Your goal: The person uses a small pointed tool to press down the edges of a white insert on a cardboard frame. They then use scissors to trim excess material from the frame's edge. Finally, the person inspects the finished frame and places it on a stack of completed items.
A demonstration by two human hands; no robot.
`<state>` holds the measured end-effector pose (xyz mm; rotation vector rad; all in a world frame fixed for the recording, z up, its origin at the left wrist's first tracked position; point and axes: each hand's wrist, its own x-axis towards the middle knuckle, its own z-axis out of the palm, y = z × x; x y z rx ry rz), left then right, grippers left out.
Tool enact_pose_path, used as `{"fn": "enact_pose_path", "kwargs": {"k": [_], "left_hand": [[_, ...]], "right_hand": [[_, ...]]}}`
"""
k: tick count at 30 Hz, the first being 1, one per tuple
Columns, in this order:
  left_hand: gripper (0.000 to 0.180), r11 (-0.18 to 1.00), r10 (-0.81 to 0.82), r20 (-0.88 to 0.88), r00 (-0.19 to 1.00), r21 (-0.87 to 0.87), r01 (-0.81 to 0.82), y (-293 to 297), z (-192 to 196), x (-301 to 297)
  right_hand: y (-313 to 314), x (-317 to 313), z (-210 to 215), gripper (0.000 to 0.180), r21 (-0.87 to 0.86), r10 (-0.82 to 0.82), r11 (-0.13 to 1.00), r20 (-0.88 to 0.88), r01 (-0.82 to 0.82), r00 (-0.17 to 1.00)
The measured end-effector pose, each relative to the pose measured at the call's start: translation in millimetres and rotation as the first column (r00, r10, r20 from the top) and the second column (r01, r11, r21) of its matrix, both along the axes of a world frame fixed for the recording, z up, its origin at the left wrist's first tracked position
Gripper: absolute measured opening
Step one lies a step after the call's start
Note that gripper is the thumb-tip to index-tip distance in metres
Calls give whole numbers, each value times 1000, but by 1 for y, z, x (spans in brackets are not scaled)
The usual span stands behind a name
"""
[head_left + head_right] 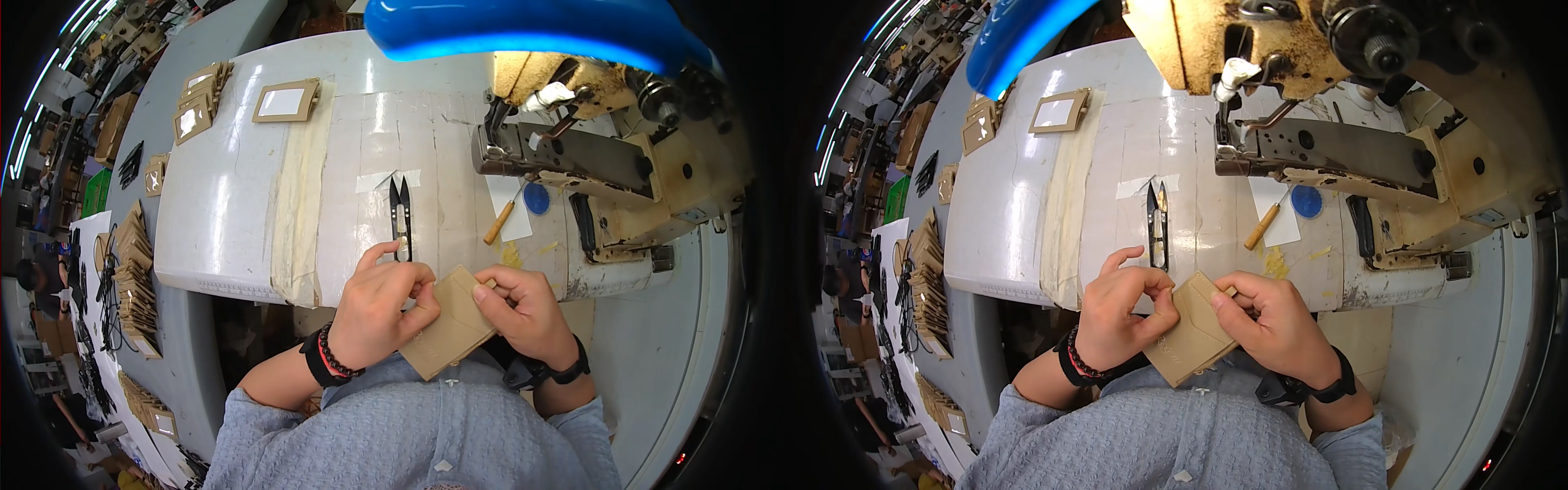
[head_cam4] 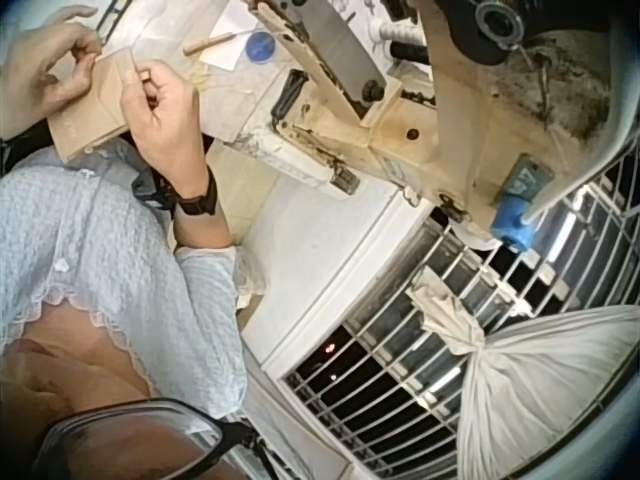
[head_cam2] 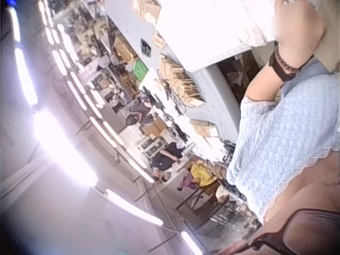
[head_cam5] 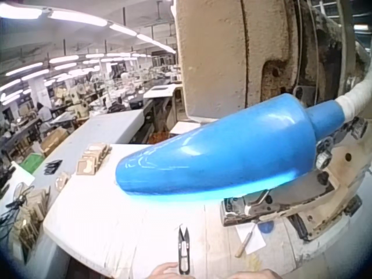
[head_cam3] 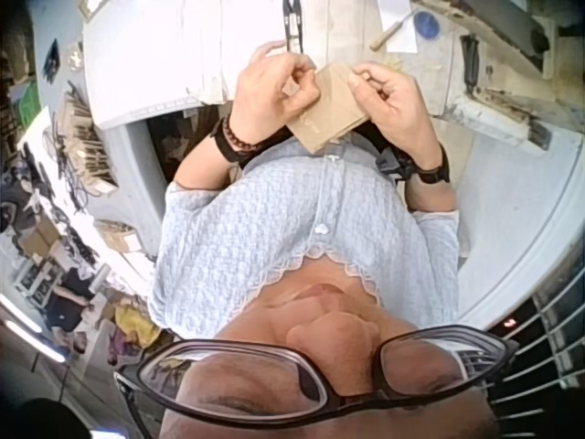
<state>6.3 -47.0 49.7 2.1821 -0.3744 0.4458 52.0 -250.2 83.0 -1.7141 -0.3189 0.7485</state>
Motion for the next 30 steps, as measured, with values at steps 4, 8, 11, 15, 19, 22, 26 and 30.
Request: {"fn": "enact_pose_path", "kwargs": {"k": [4,8,11,15,19,22,26,30], "left_hand": [[14,999,-13,-12,1000,-51,12,4,1,-2],[19,921,-4,-365,931,-364,-139,6,7,-12],[30,868,-251,-433,866,-496,3,13,15,-13],[34,845,-363,-547,754,-535,19,16,13,-14],[31,845,-307,-585,751,-530,-67,21,7,-18],[29,849,-299,-615,730,-521,-91,23,9,-19],[24,837,-355,-635,687,-543,-69,28,18,-20],[23,812,-364,-616,699,-577,-86,33,24,-27]], "right_hand": [[-1,0,-1,20,23,1,1000,-15,-1,1000],[0,1,0,23,114,-5,993,-17,7,1000],[-4,0,-11,24,163,-32,986,19,29,999],[-6,-2,-22,21,117,-11,993,167,-9,986],[-17,18,-40,11,-163,-207,917,587,365,783],[-12,29,-47,9,-138,-230,910,619,392,751],[37,36,-47,22,-182,34,975,695,130,718],[88,42,-56,43,-243,133,965,776,98,616]]}}
